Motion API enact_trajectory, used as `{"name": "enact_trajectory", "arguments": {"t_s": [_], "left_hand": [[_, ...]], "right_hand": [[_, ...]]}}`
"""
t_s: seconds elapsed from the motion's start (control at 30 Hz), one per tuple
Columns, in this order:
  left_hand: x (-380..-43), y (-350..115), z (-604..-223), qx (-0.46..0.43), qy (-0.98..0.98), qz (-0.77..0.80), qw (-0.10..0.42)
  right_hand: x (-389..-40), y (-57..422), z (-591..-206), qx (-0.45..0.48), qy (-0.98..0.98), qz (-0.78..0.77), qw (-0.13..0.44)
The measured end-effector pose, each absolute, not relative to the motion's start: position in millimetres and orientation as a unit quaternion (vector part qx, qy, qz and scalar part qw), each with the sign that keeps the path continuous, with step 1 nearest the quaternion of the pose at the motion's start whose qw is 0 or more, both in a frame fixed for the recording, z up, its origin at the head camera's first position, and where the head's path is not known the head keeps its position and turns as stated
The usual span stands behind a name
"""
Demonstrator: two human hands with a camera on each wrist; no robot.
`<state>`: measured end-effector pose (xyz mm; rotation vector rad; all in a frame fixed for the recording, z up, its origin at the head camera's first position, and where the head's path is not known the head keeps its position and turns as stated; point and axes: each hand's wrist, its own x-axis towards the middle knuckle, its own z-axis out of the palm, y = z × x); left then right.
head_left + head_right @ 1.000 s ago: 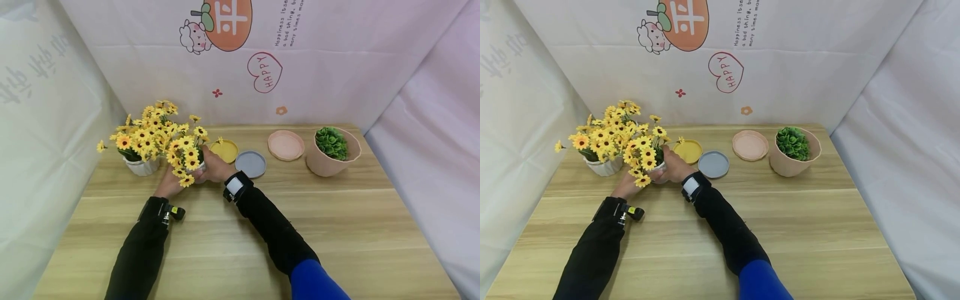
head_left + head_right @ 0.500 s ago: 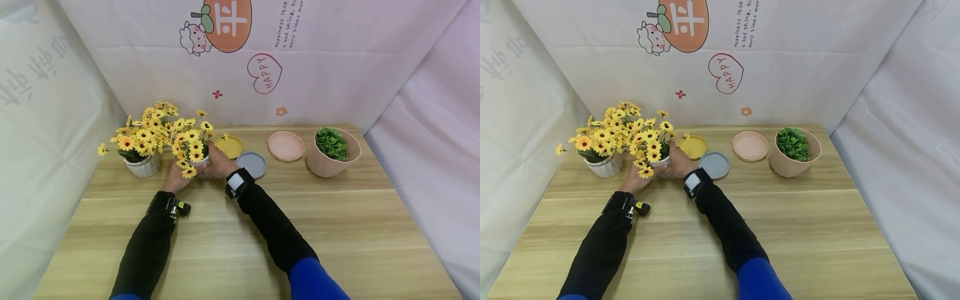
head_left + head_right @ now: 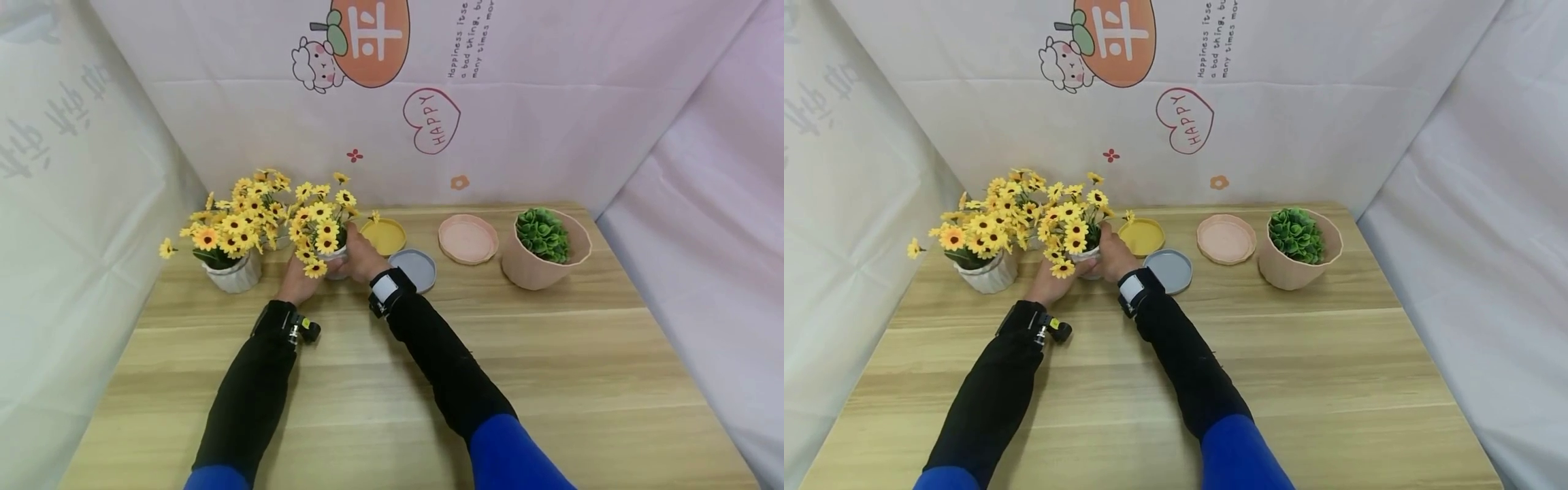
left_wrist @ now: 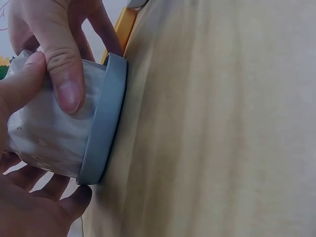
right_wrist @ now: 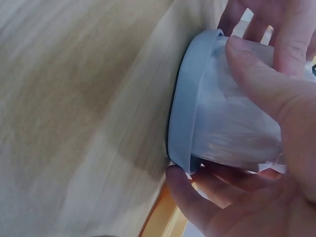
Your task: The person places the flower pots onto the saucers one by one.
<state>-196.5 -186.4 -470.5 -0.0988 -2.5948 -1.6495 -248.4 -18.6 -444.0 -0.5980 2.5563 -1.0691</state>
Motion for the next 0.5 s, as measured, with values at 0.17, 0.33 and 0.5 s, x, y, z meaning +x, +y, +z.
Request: {"name": "enact_trajectory", "arguments": {"t_s": [0.17, 0.33, 0.5], "left_hand": [[-204.6, -184.5, -470.3, -0.018, -0.848, -0.53, 0.021], [-211.9, -180.6, -469.8, -0.017, -0.846, -0.532, 0.033], [-217.5, -176.8, -467.8, -0.009, -0.844, -0.535, 0.032]], "right_hand": [[-253.5, -18.7, -444.3, -0.193, 0.9, -0.359, 0.154], [-258.3, -19.4, -441.9, -0.177, 0.912, -0.338, 0.15], [-261.4, -19.1, -438.2, -0.171, 0.92, -0.32, 0.152]]}}
